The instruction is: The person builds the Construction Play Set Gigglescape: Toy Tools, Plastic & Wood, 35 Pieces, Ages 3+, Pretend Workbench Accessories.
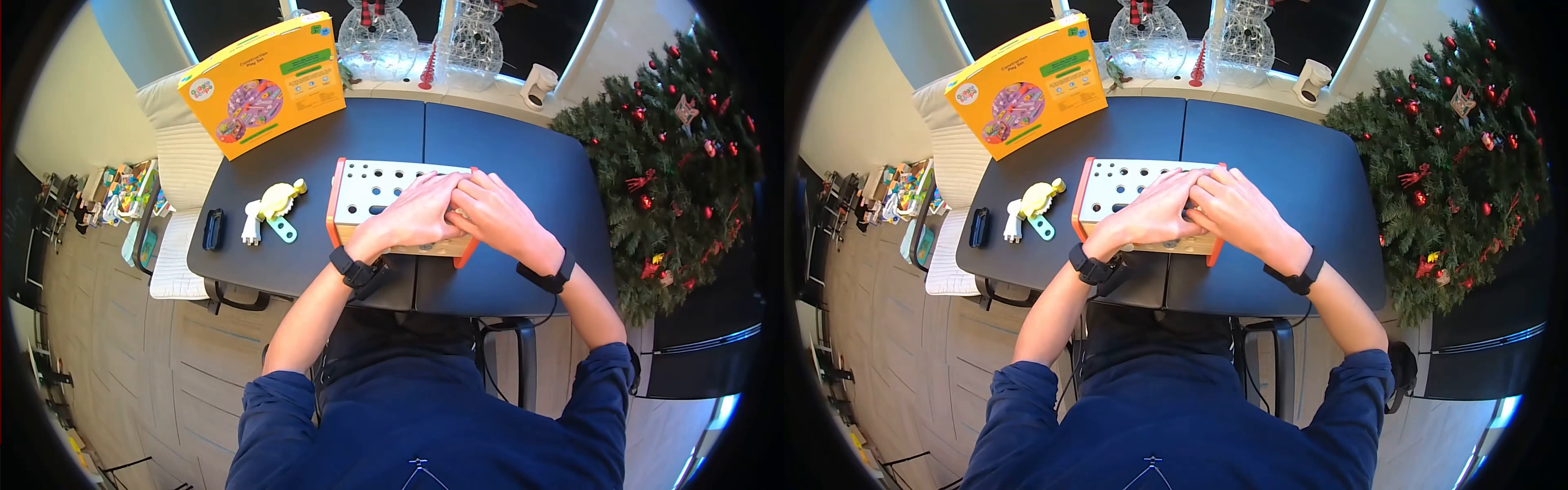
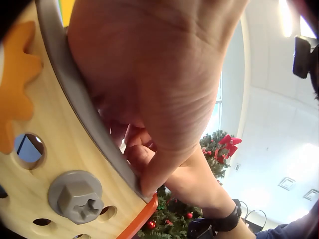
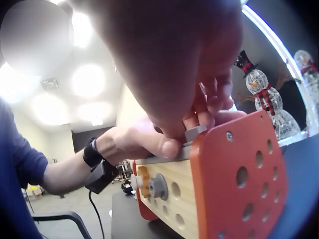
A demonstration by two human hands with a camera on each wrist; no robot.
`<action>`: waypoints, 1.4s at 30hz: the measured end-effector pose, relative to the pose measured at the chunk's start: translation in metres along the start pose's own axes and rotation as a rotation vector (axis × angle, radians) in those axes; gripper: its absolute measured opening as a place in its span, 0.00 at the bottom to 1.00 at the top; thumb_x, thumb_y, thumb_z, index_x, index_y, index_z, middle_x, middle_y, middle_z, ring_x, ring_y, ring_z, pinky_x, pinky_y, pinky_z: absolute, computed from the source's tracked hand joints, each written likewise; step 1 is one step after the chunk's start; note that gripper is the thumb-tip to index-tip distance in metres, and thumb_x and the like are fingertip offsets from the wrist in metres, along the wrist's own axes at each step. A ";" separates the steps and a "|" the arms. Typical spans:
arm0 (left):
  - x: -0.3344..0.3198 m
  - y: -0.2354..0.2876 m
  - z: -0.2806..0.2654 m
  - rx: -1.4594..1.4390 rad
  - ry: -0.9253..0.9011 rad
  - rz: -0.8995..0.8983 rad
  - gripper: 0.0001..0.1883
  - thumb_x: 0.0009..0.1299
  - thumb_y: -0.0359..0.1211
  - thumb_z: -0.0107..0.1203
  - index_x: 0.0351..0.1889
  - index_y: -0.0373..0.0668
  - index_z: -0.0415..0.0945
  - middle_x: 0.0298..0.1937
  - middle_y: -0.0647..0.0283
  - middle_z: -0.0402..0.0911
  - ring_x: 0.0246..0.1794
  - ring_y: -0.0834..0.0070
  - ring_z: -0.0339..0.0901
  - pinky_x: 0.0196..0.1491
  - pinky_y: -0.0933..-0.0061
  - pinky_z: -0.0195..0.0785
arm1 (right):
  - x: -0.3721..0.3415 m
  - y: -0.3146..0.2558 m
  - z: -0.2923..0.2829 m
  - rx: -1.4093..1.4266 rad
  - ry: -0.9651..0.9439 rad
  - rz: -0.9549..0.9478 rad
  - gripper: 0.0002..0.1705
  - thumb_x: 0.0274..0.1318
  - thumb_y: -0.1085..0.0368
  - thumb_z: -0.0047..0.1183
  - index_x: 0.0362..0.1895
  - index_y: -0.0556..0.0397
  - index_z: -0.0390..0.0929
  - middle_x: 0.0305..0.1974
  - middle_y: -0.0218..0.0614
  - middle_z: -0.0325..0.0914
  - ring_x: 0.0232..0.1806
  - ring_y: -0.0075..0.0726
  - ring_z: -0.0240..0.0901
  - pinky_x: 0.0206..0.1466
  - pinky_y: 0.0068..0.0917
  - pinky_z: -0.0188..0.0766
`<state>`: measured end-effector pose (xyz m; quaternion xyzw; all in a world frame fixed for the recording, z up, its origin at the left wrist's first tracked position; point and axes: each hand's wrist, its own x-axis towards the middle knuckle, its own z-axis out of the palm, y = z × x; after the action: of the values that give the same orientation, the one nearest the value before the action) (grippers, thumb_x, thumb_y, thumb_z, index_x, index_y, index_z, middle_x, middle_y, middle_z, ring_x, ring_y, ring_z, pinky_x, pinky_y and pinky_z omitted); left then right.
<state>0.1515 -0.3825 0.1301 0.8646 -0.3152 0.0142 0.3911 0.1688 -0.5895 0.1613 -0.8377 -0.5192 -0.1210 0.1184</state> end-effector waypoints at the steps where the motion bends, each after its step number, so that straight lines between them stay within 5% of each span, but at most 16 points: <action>1: -0.001 0.002 -0.001 0.006 0.005 0.000 0.48 0.63 0.42 0.73 0.80 0.40 0.62 0.72 0.47 0.76 0.77 0.49 0.68 0.81 0.51 0.56 | 0.000 0.000 0.000 -0.143 0.008 -0.043 0.11 0.65 0.61 0.62 0.44 0.55 0.79 0.46 0.40 0.80 0.53 0.48 0.76 0.56 0.41 0.73; 10: -0.004 0.009 0.011 0.145 0.084 -0.005 0.60 0.62 0.43 0.77 0.87 0.40 0.49 0.76 0.46 0.73 0.77 0.50 0.69 0.83 0.50 0.53 | 0.007 0.013 0.017 -0.565 -0.011 -0.245 0.07 0.51 0.61 0.63 0.28 0.50 0.87 0.35 0.40 0.87 0.44 0.41 0.85 0.49 0.36 0.78; 13: -0.004 0.009 0.014 0.175 0.112 0.011 0.60 0.63 0.45 0.77 0.87 0.40 0.48 0.77 0.47 0.73 0.77 0.50 0.69 0.83 0.48 0.53 | 0.011 0.018 0.017 -0.502 -0.060 -0.251 0.09 0.47 0.61 0.65 0.29 0.54 0.84 0.31 0.42 0.85 0.35 0.43 0.86 0.38 0.35 0.80; 19: -0.008 0.014 0.016 0.194 0.131 -0.006 0.57 0.65 0.48 0.75 0.87 0.43 0.51 0.79 0.48 0.71 0.80 0.52 0.67 0.83 0.43 0.51 | 0.008 0.003 0.015 -0.605 -0.171 -0.093 0.08 0.46 0.62 0.66 0.19 0.49 0.85 0.23 0.35 0.84 0.30 0.39 0.86 0.31 0.33 0.77; 22: -0.009 0.015 0.023 0.276 0.147 -0.048 0.55 0.66 0.48 0.74 0.86 0.44 0.53 0.78 0.47 0.72 0.81 0.51 0.66 0.84 0.42 0.51 | 0.006 0.001 0.016 -0.584 -0.274 -0.015 0.11 0.46 0.59 0.67 0.26 0.54 0.85 0.25 0.37 0.84 0.29 0.40 0.86 0.31 0.34 0.79; 25: -0.015 0.016 0.026 0.296 0.184 -0.033 0.46 0.70 0.45 0.71 0.82 0.42 0.61 0.76 0.44 0.73 0.81 0.49 0.65 0.83 0.44 0.53 | 0.000 0.004 0.019 -0.555 -0.084 -0.038 0.13 0.55 0.56 0.65 0.29 0.53 0.84 0.25 0.38 0.84 0.30 0.42 0.86 0.33 0.36 0.80; 28: -0.030 0.017 0.001 0.051 0.174 0.013 0.38 0.72 0.42 0.69 0.77 0.40 0.67 0.75 0.44 0.73 0.82 0.50 0.65 0.82 0.49 0.57 | -0.002 -0.004 0.019 -0.418 -0.064 0.149 0.19 0.68 0.50 0.61 0.33 0.52 0.84 0.26 0.36 0.85 0.31 0.40 0.88 0.34 0.36 0.81; 29: -0.040 0.008 -0.007 -0.065 0.248 -0.012 0.31 0.75 0.38 0.65 0.74 0.39 0.72 0.75 0.47 0.74 0.81 0.51 0.66 0.81 0.55 0.60 | -0.003 -0.003 0.021 -0.401 -0.047 0.166 0.24 0.74 0.46 0.56 0.32 0.51 0.82 0.26 0.37 0.85 0.32 0.41 0.87 0.34 0.38 0.81; 34: -0.131 -0.068 -0.081 0.367 0.616 -0.337 0.21 0.75 0.29 0.59 0.66 0.43 0.80 0.68 0.51 0.80 0.73 0.51 0.71 0.77 0.55 0.64 | -0.003 -0.007 0.020 -0.465 -0.027 0.098 0.22 0.74 0.47 0.57 0.34 0.52 0.82 0.25 0.35 0.83 0.31 0.40 0.86 0.33 0.38 0.81; 38: -0.216 -0.142 -0.107 0.655 0.388 -0.964 0.30 0.73 0.34 0.62 0.74 0.49 0.71 0.67 0.42 0.77 0.69 0.43 0.73 0.70 0.46 0.71 | -0.001 -0.008 0.020 -0.461 -0.016 0.124 0.21 0.74 0.48 0.57 0.34 0.52 0.82 0.24 0.35 0.82 0.30 0.40 0.85 0.33 0.38 0.81; 42: -0.250 -0.181 -0.100 0.766 0.299 -1.037 0.30 0.74 0.37 0.61 0.74 0.48 0.69 0.57 0.43 0.84 0.55 0.44 0.84 0.57 0.46 0.80 | 0.001 -0.006 0.025 -0.384 0.006 0.206 0.20 0.74 0.50 0.56 0.31 0.51 0.81 0.22 0.36 0.81 0.28 0.42 0.85 0.33 0.39 0.81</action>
<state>0.0742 -0.0907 0.0110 0.9710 0.2270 0.0549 0.0518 0.1657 -0.5777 0.1385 -0.8931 -0.3980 -0.2075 -0.0301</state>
